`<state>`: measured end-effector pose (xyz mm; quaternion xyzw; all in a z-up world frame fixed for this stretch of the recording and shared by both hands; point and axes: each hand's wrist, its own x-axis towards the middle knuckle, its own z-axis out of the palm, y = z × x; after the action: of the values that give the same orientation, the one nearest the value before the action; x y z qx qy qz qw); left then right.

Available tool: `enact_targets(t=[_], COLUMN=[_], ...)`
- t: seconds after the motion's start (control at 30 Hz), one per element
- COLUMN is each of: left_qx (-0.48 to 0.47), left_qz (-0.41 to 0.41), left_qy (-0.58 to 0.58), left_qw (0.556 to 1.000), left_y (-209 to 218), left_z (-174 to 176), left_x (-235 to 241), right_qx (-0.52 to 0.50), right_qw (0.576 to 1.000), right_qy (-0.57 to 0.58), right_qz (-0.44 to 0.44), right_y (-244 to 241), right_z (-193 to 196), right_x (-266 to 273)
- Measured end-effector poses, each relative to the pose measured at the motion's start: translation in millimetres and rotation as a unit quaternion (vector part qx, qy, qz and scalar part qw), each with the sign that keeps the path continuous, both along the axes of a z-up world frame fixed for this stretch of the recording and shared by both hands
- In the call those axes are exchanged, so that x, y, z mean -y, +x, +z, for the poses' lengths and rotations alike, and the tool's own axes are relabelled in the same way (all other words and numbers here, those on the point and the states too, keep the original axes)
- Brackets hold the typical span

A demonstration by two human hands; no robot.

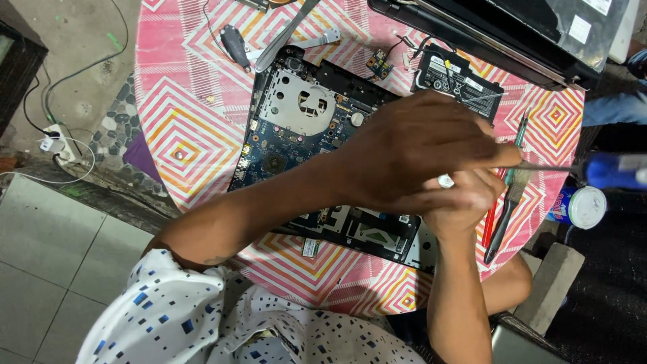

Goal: The person is repairing a disassembled laptop on a table. They use a screwdriver to remove screws from the motherboard and chassis, and use a brush to clean dust from the internal components.

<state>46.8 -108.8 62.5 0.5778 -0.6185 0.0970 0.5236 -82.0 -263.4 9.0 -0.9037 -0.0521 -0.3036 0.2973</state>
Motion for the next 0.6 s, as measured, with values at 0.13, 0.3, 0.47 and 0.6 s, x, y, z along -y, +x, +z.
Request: enact_targets(t=[0.13,0.3,0.47,0.6], left_qx=[0.021,-0.13,-0.057,0.026], left_qz=[0.03,-0.112,0.007,0.035], left_qy=[-0.079,-0.035,-0.072,-0.02], left_qw=[0.996,0.984,0.996,0.999], left_y=[7,10,-1,3], left_z=[10,-6,-2,-5], left_x=[0,6,5,10], right_qx=[0.039,-0.109,-0.028,-0.06], right_qw=[0.998,0.991,0.997,0.989], right_qy=[-0.033,-0.057,-0.05,-0.09], right_qz=[-0.021,-0.042,-0.06,-0.102], right_y=[-6,-9,-9,-16], right_z=[-10,29,-1,7], right_x=[9,-8,7,13])
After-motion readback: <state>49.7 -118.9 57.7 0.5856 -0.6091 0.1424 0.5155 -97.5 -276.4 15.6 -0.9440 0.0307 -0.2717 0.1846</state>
